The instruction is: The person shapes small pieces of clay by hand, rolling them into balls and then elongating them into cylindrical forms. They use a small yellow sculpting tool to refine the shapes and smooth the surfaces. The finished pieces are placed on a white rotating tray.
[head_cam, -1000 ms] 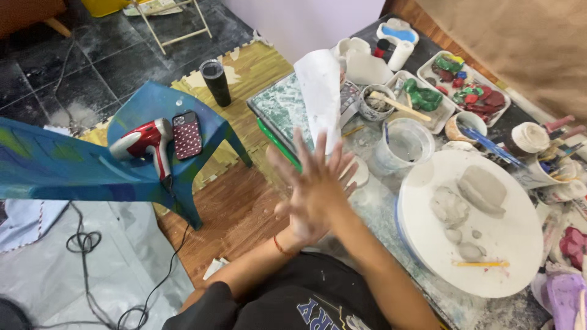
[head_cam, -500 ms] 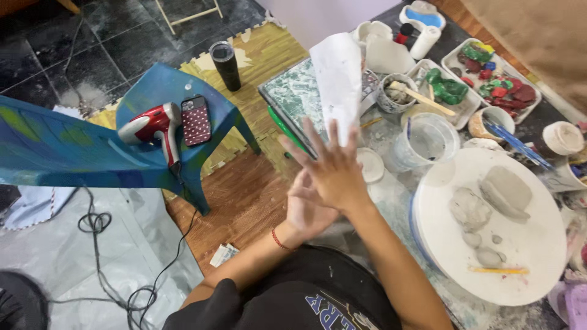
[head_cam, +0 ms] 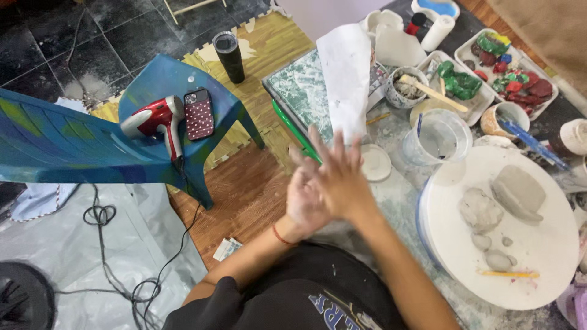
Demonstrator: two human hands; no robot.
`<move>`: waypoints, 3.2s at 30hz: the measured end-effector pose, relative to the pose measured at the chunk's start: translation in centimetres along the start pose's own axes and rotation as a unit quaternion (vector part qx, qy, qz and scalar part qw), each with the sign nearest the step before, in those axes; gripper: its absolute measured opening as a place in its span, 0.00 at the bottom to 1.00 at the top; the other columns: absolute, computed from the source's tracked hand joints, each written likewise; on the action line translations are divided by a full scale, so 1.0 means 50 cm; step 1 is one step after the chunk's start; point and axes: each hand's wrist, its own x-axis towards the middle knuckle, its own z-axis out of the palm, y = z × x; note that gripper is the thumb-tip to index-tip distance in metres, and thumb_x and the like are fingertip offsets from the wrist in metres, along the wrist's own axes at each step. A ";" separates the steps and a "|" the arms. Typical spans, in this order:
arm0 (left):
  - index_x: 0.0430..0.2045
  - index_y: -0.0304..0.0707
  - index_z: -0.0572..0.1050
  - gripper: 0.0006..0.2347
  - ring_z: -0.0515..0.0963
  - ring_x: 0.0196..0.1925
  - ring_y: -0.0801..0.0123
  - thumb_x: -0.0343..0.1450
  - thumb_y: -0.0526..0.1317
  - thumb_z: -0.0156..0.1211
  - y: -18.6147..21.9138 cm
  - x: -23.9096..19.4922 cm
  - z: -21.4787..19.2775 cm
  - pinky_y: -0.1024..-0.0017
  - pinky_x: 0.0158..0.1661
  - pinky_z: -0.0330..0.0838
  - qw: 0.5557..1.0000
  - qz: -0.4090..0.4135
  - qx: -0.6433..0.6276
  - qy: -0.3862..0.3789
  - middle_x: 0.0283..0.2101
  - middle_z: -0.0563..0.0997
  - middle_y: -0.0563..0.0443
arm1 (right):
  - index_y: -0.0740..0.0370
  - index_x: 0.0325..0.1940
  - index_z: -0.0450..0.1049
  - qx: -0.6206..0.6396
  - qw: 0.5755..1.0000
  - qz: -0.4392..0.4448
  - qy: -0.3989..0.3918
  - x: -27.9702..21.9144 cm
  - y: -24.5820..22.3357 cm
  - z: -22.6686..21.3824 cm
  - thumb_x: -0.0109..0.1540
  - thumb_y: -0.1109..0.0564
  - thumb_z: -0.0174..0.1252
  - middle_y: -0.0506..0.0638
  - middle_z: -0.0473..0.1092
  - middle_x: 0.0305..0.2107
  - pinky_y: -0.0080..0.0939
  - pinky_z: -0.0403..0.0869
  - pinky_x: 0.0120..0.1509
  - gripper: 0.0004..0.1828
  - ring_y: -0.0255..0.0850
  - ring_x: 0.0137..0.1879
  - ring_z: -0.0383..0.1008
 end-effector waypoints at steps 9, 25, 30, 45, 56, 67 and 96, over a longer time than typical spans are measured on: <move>0.79 0.53 0.46 0.35 0.52 0.82 0.50 0.77 0.66 0.29 -0.074 0.045 0.003 0.48 0.76 0.52 0.937 0.263 0.055 -0.222 0.83 0.43 0.45 | 0.31 0.82 0.36 -0.129 0.977 -0.103 0.137 0.012 -0.053 0.022 0.56 0.10 0.35 0.46 0.20 0.78 0.84 0.16 0.74 0.55 0.55 0.80 0.07; 0.78 0.49 0.39 0.38 0.50 0.80 0.49 0.75 0.67 0.35 -0.077 -0.029 -0.030 0.45 0.74 0.47 0.994 0.083 0.067 -0.027 0.81 0.45 0.40 | 0.39 0.84 0.36 -0.141 0.979 -0.130 0.075 -0.016 0.015 0.027 0.65 0.22 0.45 0.53 0.28 0.79 0.77 0.26 0.81 0.50 0.57 0.82 0.14; 0.78 0.50 0.48 0.36 0.55 0.81 0.49 0.76 0.67 0.37 -0.153 0.087 0.006 0.50 0.77 0.50 0.908 0.405 0.039 -0.101 0.81 0.50 0.50 | 0.43 0.87 0.36 0.083 0.988 -0.129 0.005 -0.125 0.002 0.078 0.68 0.15 0.41 0.50 0.26 0.80 0.73 0.24 0.85 0.54 0.56 0.82 0.15; 0.78 0.48 0.42 0.35 0.49 0.82 0.53 0.77 0.63 0.30 -0.010 -0.014 -0.010 0.53 0.77 0.46 0.996 -0.083 -0.028 0.016 0.81 0.46 0.45 | 0.41 0.85 0.31 0.103 0.992 -0.028 0.071 -0.138 -0.026 0.065 0.66 0.10 0.35 0.52 0.23 0.79 0.77 0.25 0.80 0.55 0.60 0.82 0.16; 0.77 0.36 0.48 0.31 0.54 0.81 0.54 0.81 0.56 0.28 -0.035 -0.029 0.014 0.58 0.77 0.47 0.982 -0.146 -0.118 0.010 0.78 0.55 0.42 | 0.47 0.85 0.43 0.355 0.921 0.071 0.142 -0.071 -0.023 -0.119 0.71 0.19 0.25 0.51 0.32 0.82 0.63 0.39 0.90 0.47 0.57 0.87 0.20; 0.77 0.50 0.46 0.30 0.50 0.79 0.49 0.79 0.58 0.27 -0.003 -0.015 0.070 0.53 0.75 0.46 0.983 -0.106 -0.149 0.032 0.79 0.49 0.43 | 0.44 0.52 0.80 0.119 0.977 0.123 0.127 -0.165 -0.044 -0.084 0.53 0.44 0.71 0.50 0.55 0.74 0.69 0.40 0.84 0.22 0.65 0.83 0.36; 0.78 0.45 0.32 0.33 0.31 0.86 0.55 0.79 0.59 0.25 -0.025 -0.015 0.079 0.56 0.81 0.27 0.862 0.270 0.425 -0.060 0.82 0.31 0.45 | 0.62 0.81 0.24 0.210 0.953 -0.014 0.216 -0.092 -0.067 0.012 0.76 0.40 0.33 0.62 0.25 0.82 0.63 0.20 0.85 0.40 0.55 0.87 0.22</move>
